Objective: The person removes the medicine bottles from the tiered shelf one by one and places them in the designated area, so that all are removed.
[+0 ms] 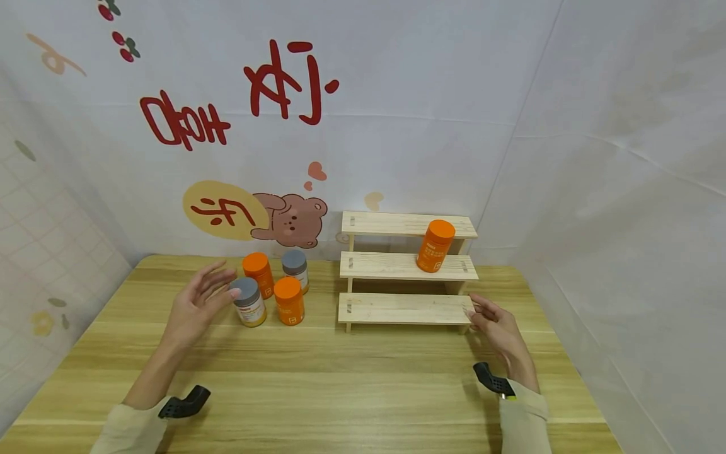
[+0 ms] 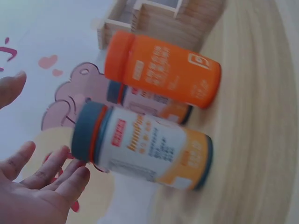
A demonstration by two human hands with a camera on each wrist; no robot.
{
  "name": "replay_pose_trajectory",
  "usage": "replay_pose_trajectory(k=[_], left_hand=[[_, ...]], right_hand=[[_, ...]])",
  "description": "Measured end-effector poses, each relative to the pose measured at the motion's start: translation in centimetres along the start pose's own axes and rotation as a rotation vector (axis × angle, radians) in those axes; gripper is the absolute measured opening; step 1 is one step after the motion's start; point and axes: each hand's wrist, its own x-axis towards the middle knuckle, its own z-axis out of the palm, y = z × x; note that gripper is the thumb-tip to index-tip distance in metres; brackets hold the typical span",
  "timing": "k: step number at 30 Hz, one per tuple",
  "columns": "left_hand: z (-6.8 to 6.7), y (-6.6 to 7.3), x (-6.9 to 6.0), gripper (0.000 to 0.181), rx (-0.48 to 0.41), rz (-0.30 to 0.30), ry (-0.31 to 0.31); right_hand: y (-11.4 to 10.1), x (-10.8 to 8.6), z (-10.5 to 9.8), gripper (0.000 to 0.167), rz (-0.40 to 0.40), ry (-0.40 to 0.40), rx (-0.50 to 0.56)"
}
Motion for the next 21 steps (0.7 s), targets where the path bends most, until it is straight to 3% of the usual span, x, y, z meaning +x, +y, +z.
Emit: replay_pose_trajectory(k=[6, 12, 21], left_hand=[[0.6, 1.4, 0.3, 0.069, -0.076, 0.089, 0.011], [2.0, 2.6, 0.5, 0.068, -0.166, 0.180, -0.015], [5.0, 3.8, 1.1, 0.070, -0.214, 0.178, -0.095]], right_hand=[[0.0, -0.1, 0.0, 0.067, -0.004, -0.003, 0.011], [-0.2, -0.1, 0.1, 0.067, 0.003, 0.001, 0.023], [-0.2, -0.1, 0.0, 0.067, 0.011, 0.001, 0.019]])
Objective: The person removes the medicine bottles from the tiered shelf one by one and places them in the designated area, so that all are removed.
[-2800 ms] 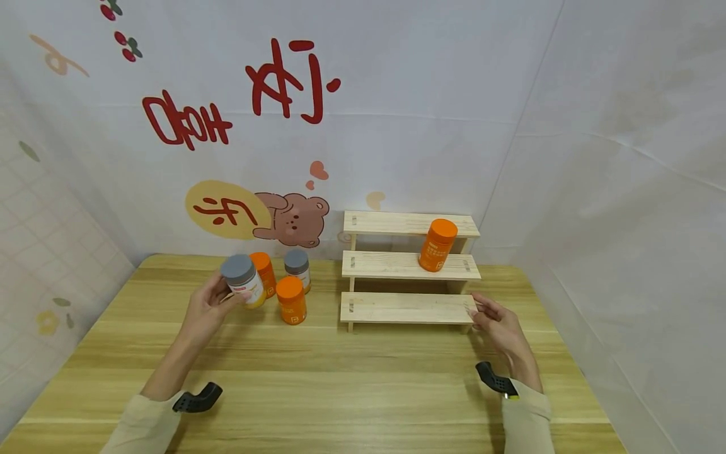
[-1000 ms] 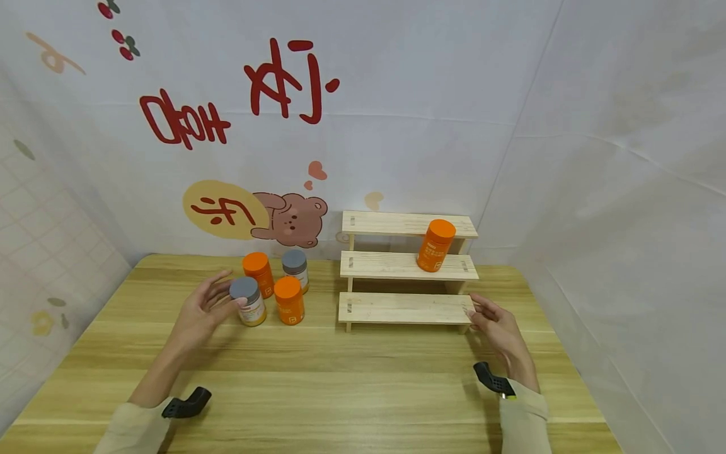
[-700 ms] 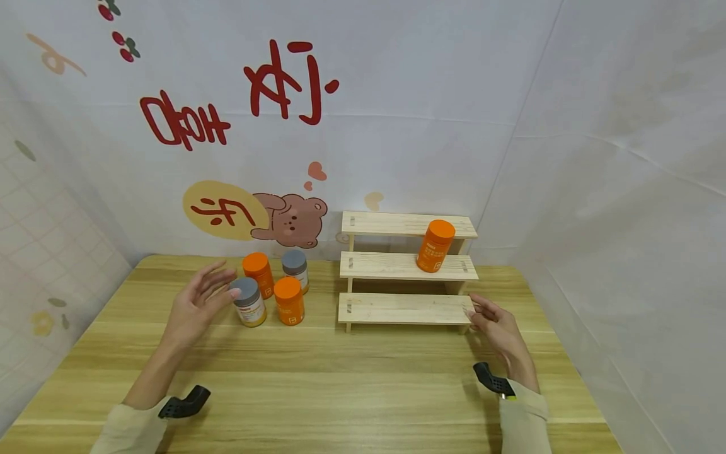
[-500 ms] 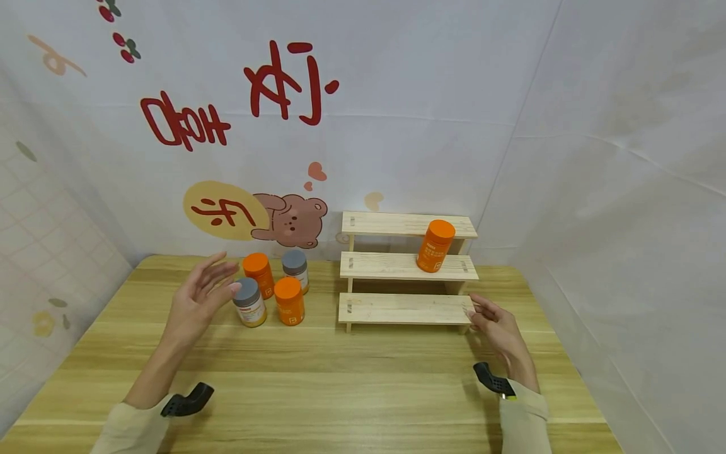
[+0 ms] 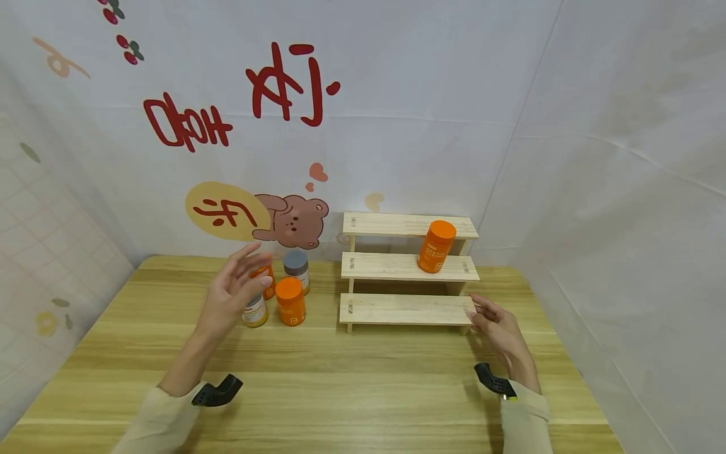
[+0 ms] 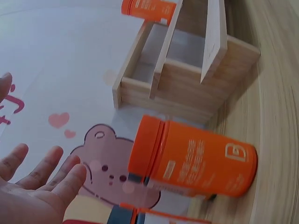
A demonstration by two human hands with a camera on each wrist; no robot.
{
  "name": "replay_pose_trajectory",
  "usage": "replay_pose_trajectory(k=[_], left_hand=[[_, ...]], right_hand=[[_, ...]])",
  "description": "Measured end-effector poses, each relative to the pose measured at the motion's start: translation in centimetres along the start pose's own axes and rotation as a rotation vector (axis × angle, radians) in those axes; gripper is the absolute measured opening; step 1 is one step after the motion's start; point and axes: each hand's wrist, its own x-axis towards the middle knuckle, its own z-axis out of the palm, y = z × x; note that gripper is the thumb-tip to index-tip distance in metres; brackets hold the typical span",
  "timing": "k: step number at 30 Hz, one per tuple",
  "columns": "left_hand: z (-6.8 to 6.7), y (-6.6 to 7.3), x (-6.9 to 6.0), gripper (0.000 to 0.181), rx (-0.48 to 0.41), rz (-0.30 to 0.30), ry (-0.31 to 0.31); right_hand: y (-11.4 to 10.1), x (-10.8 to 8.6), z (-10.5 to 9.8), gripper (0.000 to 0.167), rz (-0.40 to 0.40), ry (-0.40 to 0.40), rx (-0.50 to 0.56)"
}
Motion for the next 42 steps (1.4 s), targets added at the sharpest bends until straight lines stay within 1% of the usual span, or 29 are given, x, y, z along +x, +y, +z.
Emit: replay_pose_trajectory(k=[3, 7, 13, 17, 21, 25, 28, 36, 42], left_hand=[[1.2, 0.0, 0.4, 0.069, -0.016, -0.010, -0.035], [2.8, -0.1, 1.0, 0.070, -0.030, -0.006, -0.080], [4.9, -0.6, 1.9, 0.071, -0.039, 0.006, -0.123], [6.2, -1.1, 2.4, 0.070, -0.092, -0.005, -0.160], [7.5, -1.7, 2.9, 0.071, -0.122, -0.009, -0.198], [8.7, -2.0, 3.4, 0.071, -0.103, -0.014, -0.224], [9.4, -2.0, 3.6, 0.071, -0.092, -0.029, -0.237], [11.6, -2.0, 4.5, 0.071, -0.115, -0.044, -0.287], [13.4, -2.1, 5.3, 0.070, -0.108, -0.046, -0.336]], right_hand=[[0.1, 0.0, 0.0, 0.068, 0.003, 0.000, 0.004], [0.1, 0.0, -0.1, 0.069, 0.007, 0.000, 0.003], [0.0, 0.1, 0.0, 0.068, 0.009, -0.004, -0.012], [-0.1, 0.0, 0.0, 0.067, 0.011, -0.008, -0.015], [-0.1, 0.0, 0.1, 0.067, 0.010, -0.010, -0.019], [-0.1, 0.0, 0.1, 0.067, 0.010, -0.011, -0.012], [0.0, 0.0, 0.0, 0.068, 0.011, -0.010, -0.008], [0.1, 0.0, -0.1, 0.067, 0.003, -0.007, -0.005], [0.1, 0.0, -0.1, 0.066, 0.000, -0.006, -0.001]])
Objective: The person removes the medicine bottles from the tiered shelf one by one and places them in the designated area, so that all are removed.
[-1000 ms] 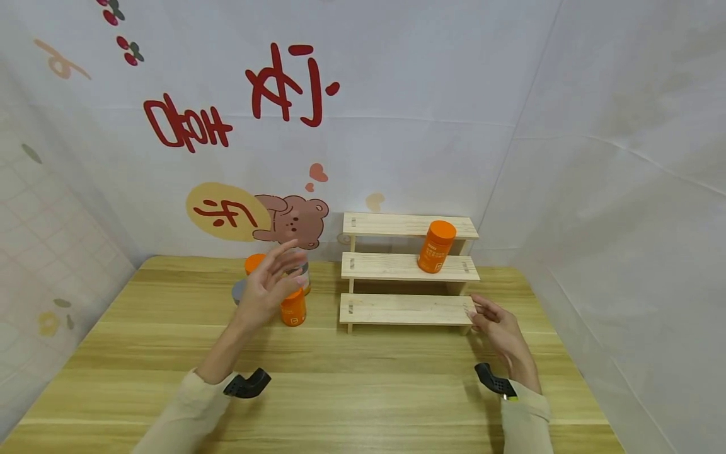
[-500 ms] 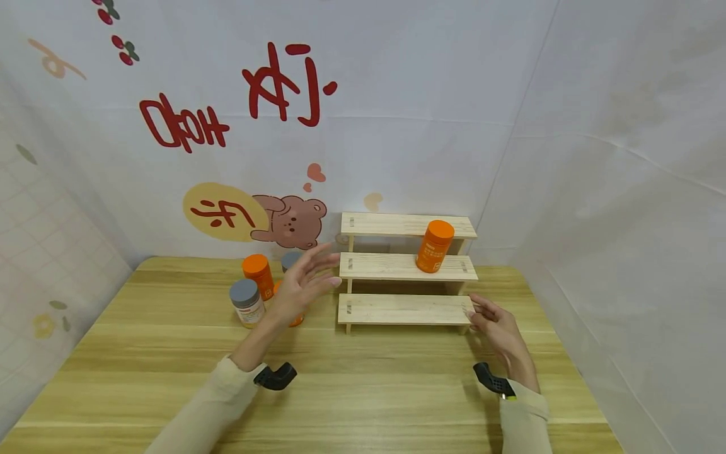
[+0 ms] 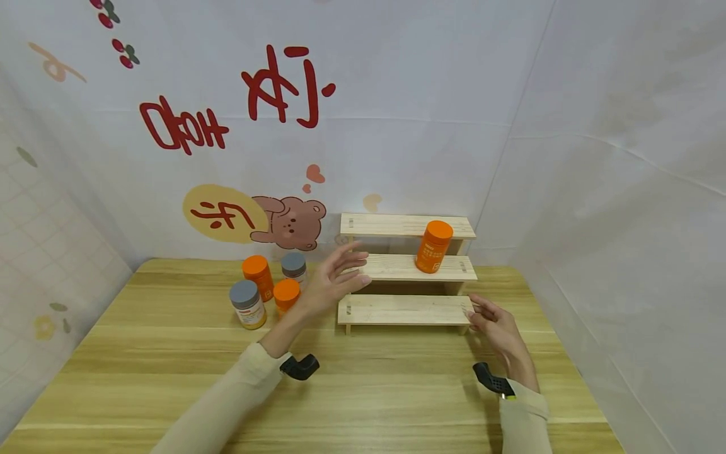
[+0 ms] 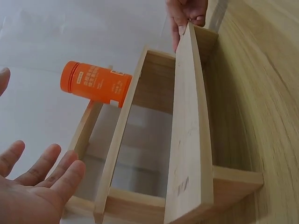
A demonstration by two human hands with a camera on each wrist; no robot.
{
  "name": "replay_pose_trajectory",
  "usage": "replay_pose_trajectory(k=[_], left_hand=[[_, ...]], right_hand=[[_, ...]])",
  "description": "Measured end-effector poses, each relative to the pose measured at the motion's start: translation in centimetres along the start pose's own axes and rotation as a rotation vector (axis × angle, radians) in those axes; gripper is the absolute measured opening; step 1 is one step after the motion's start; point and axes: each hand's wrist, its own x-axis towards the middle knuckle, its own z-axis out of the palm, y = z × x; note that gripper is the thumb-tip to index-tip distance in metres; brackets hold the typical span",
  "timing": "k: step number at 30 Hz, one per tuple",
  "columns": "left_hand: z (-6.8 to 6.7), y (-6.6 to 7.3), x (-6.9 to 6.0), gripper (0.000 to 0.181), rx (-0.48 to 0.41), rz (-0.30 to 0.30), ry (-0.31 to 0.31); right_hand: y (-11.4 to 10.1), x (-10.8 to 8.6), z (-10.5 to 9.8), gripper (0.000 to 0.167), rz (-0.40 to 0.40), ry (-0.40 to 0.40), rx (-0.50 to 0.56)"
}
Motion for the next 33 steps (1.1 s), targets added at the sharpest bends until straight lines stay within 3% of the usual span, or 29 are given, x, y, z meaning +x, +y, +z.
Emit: replay_pose_trajectory(k=[13, 33], left_hand=[[2.6, -1.1, 2.6, 0.070, 0.071, -0.020, -0.058], [6.0, -1.8, 7.1, 0.076, 0.136, -0.113, -0.054]], right_hand=[[-0.2, 0.2, 0.3, 0.067, 0.004, -0.003, 0.014], [-0.1, 0.0, 0.0, 0.069, -0.006, -0.002, 0.011]])
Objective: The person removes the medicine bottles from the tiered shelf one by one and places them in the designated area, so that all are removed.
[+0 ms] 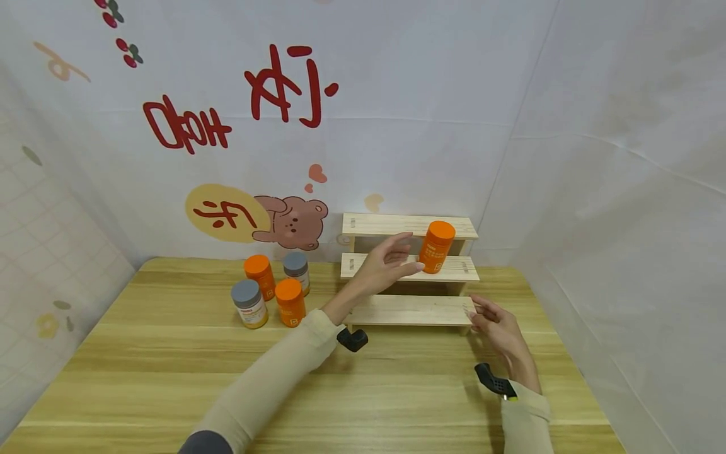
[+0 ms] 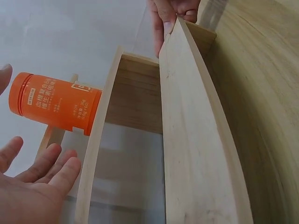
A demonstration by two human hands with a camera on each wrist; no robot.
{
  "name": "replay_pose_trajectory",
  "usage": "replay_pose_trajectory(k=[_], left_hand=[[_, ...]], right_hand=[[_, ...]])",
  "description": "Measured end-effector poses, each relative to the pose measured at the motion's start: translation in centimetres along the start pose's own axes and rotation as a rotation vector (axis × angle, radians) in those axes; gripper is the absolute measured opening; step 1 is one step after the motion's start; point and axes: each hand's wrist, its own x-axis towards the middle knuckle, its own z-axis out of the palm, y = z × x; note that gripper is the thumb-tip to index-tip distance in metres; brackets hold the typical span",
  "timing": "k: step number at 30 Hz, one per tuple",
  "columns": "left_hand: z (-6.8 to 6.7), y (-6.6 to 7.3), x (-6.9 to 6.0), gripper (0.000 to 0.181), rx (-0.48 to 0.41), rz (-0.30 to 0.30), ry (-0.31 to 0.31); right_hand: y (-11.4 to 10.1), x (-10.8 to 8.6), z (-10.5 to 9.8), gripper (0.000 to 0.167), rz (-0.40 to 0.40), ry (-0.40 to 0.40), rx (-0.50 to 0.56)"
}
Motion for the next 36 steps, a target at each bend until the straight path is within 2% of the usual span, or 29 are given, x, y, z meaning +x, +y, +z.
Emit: replay_pose_trajectory(k=[5, 9, 12, 19, 24, 29, 36], left_hand=[[0.6, 0.1, 1.3, 0.079, 0.063, -0.024, -0.011], [1.3, 0.1, 2.4, 0.079, 0.119, -0.011, -0.014], [2.0, 0.0, 3.3, 0.077, 0.129, 0.001, -0.015], [3.6, -0.4, 4.5, 0.076, 0.160, -0.026, 0.018], [4.5, -0.5, 4.8, 0.073, 0.186, -0.024, 0.085], [4.8, -0.4, 4.5, 0.068, 0.186, -0.035, 0.138], [4.6, -0.5, 4.1, 0.067, 0.182, -0.029, 0.151]], right_hand=[[0.0, 0.0, 0.0, 0.068, 0.000, -0.002, 0.007], [-0.1, 0.0, -0.1, 0.068, 0.001, 0.000, 0.009], [-0.1, 0.0, -0.1, 0.068, 0.004, 0.002, 0.011], [0.0, 0.0, 0.0, 0.068, 0.003, 0.001, 0.015], [0.1, 0.1, 0.0, 0.067, -0.006, -0.001, 0.005], [0.1, 0.1, 0.1, 0.067, -0.009, -0.002, -0.001], [0.1, 0.2, 0.0, 0.067, -0.010, 0.002, -0.016]])
